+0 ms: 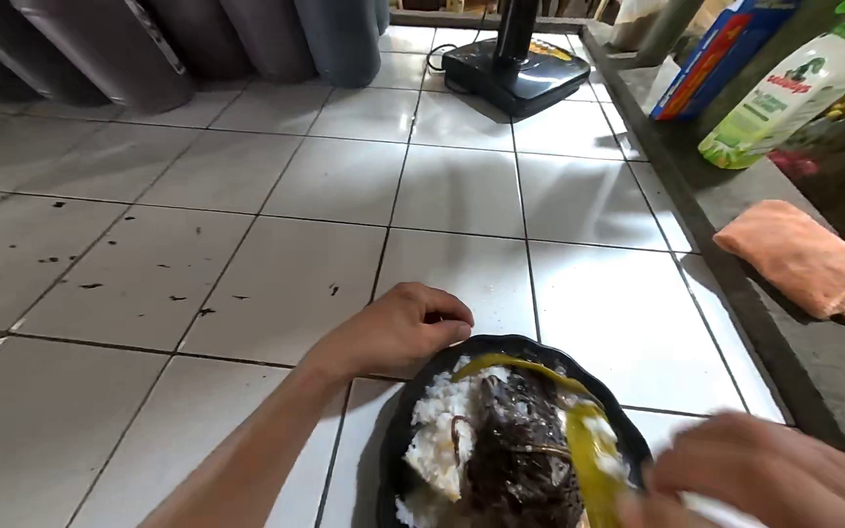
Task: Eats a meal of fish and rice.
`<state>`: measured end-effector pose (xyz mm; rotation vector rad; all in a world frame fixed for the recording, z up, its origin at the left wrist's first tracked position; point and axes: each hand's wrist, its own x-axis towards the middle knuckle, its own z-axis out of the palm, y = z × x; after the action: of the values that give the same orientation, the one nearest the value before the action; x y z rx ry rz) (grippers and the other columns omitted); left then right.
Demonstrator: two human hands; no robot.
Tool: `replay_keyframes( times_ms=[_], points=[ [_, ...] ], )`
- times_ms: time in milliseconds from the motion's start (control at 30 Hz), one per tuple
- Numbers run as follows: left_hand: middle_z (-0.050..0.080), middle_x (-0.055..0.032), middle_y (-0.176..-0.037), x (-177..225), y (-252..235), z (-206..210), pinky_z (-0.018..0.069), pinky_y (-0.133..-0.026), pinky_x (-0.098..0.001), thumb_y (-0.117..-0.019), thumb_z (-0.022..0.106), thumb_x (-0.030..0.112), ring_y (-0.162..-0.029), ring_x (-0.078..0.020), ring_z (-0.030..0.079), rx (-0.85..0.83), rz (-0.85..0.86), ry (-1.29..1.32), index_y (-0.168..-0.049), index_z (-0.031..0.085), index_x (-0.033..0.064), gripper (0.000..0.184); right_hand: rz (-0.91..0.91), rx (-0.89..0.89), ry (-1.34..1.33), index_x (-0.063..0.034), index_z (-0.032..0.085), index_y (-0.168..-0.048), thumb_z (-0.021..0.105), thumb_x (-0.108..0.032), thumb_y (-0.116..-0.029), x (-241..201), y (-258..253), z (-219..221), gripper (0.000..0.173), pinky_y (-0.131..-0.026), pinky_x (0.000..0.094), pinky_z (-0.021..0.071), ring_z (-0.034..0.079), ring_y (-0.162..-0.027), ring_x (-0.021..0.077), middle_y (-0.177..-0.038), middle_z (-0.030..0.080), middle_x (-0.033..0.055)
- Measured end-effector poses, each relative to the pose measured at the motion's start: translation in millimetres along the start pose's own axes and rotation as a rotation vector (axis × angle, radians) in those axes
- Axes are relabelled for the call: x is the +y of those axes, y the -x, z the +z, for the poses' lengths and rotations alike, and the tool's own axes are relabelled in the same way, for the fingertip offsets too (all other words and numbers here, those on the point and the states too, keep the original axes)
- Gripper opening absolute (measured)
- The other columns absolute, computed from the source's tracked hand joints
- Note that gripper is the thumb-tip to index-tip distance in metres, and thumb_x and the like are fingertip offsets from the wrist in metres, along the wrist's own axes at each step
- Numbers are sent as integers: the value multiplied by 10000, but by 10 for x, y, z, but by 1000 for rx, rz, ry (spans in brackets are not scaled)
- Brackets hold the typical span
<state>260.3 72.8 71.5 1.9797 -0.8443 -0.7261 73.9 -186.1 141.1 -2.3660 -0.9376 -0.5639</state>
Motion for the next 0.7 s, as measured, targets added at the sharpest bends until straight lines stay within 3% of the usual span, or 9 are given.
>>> replay_keyframes(
  times_ms=[67, 200, 300, 400, 500, 600, 700],
  points=[
    [705, 57, -901, 23, 45, -105, 506, -683, -164, -1020, 611, 253, -746, 42, 602, -113, 8, -8, -1107, 751, 114, 216, 37, -54, 43, -163, 669, -1143, 621, -200, -1024, 184, -169, 137, 133, -713, 291, 504, 595, -852, 191, -960, 627, 89],
    [709, 48, -853, 28, 63, -143, 505, -635, -151, -1001, 617, 158, -688, 43, 597, -208, 64, 47, -1062, 751, 59, 177, -25, -106, 136, -167, 742, -1037, 566, -190, -1029, 339, -495, 475, 178, -645, 285, 515, 603, -815, 178, -929, 630, 56],
    [707, 32, -874, 9, 13, -71, 521, -714, -173, -999, 624, 146, -759, 32, 615, -103, 135, 60, -1024, 751, 48, 163, -79, -210, 185, -183, 741, -973, 556, -164, -1011, 331, -590, 649, 189, -643, 326, 537, 616, -817, 207, -927, 631, 57],
    [721, 12, -927, 17, -20, -27, 546, -791, -214, -1009, 628, 173, -836, 6, 650, -17, 107, 72, -1049, 750, 61, 171, -62, -281, 199, -221, 773, -1010, 563, -130, -985, 302, -558, 661, 230, -665, 347, 549, 622, -836, 218, -962, 637, 56],
    [722, 18, -946, 33, -17, -53, 542, -788, -233, -1027, 604, 213, -841, 0, 648, -47, 59, 38, -1078, 751, 88, 199, 110, -244, 176, -240, 768, -1136, 535, -116, -992, 221, -424, 386, 301, -757, 325, 577, 644, -914, 184, -1037, 661, 45],
    [717, 22, -960, 26, 1, -94, 535, -765, -229, -1027, 592, 221, -821, 2, 634, -95, 58, 6, -1128, 742, 105, 214, 317, -216, 201, -238, 766, -1137, 517, -156, -998, 69, -126, -9, 297, -705, 306, 583, 651, -856, 148, -1014, 661, 39],
    [710, 23, -947, 34, 0, -73, 526, -752, -214, -1019, 600, 186, -802, 8, 624, -77, 33, 25, -1131, 738, 96, 199, 552, -478, 143, -116, 751, -1154, 592, -206, -1011, -183, 194, -285, 232, -746, 503, 592, 692, -912, 339, -1043, 700, 153]
  ],
)
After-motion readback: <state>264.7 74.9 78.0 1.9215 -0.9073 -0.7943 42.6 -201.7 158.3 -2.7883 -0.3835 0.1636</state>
